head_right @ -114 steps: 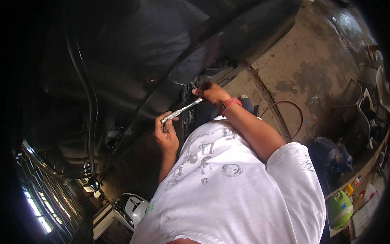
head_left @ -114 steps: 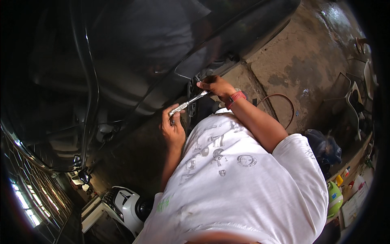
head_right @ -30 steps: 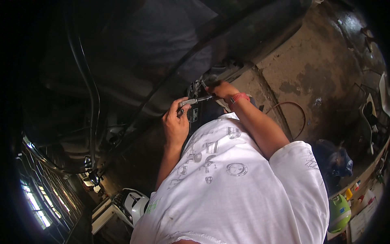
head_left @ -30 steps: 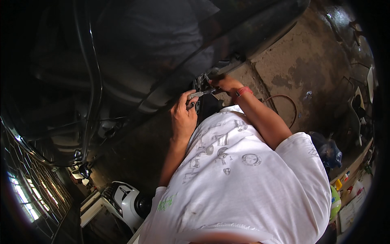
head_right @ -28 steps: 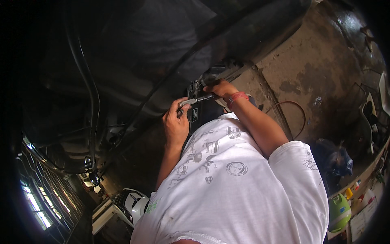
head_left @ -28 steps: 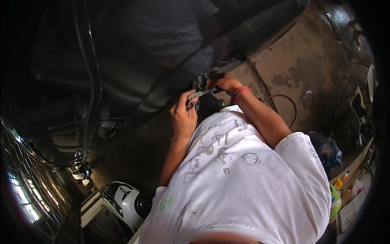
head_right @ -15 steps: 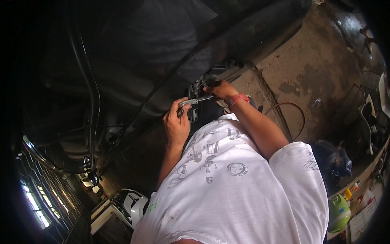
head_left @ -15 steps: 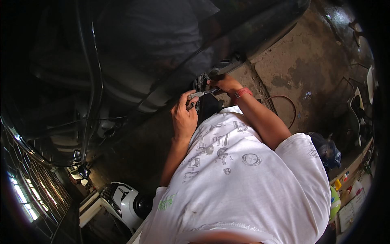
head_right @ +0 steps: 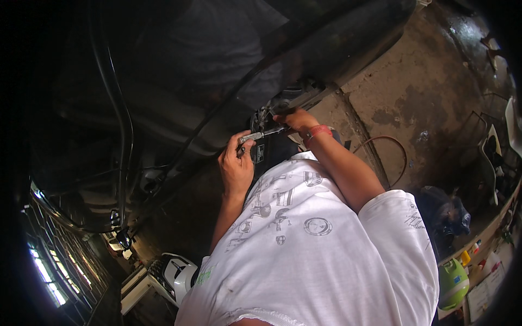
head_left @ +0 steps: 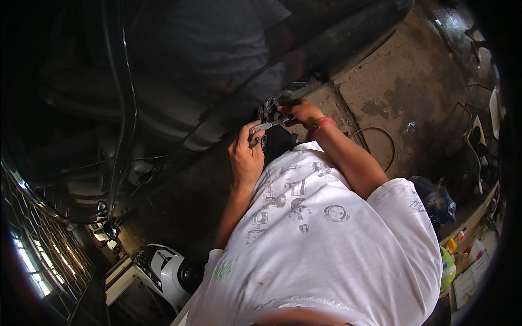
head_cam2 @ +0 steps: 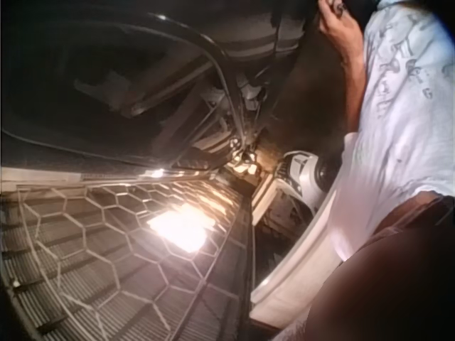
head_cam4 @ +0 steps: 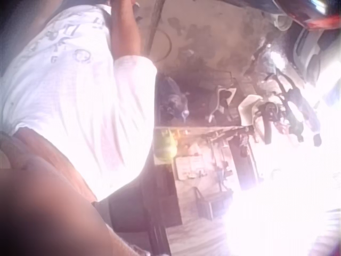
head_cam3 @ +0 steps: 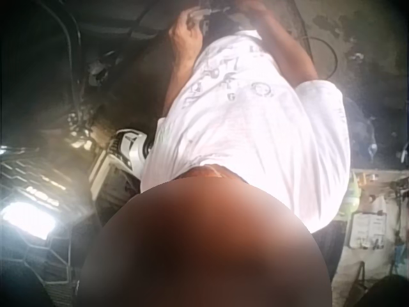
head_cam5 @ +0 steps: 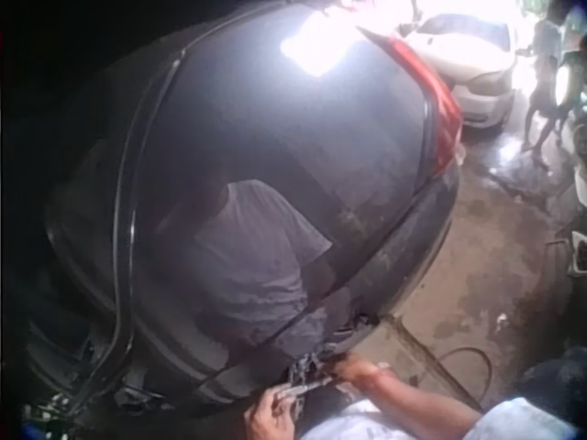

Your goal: The person walks through a garage, then uses a wrench to loosen and remove bolts from a car's rear bumper. After removing the bumper cover, the person applies masking tape to the edge of the bumper and marks it with a pen.

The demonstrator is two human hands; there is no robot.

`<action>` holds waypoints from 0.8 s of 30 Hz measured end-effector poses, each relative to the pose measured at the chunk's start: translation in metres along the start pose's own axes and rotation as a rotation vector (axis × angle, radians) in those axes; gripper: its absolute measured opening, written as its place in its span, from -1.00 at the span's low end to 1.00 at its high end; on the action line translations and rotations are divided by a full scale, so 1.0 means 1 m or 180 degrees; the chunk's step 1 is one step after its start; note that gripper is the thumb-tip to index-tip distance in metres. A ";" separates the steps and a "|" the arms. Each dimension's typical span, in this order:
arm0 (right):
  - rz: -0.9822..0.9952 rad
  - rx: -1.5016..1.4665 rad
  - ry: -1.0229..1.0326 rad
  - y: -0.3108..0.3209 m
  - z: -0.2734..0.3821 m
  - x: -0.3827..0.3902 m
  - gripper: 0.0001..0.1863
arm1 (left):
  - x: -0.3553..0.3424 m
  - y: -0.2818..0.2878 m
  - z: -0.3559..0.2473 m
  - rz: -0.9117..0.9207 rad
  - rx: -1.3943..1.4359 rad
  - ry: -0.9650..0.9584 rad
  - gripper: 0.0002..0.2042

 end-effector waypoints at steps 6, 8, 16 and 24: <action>0.0024 -0.0119 -0.0082 -0.003 -0.001 0.001 -0.43 | 0.000 0.000 -0.001 0.0009 0.0007 0.0013 -0.84; -0.0037 0.0146 0.0163 -0.003 0.002 -0.001 -0.45 | 0.000 0.000 -0.001 0.0017 0.0047 0.0021 -0.84; -0.0180 0.0227 0.0037 -0.004 -0.003 0.000 -0.45 | 0.003 0.001 -0.004 -0.0018 -0.0058 -0.0054 -0.83; -0.0068 0.0600 0.0072 -0.004 0.001 0.002 -0.45 | 0.005 0.001 0.001 -0.0031 -0.0022 0.0022 -0.84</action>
Point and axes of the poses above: each hand's wrist, its own x-axis away from the middle knuckle, its own y-axis out of the back of the hand, z = x × y, the point moved 7 cm from there along -x, towards the middle knuckle, and after that the axes turned 11 degrees about x, right-handed, at the moved point
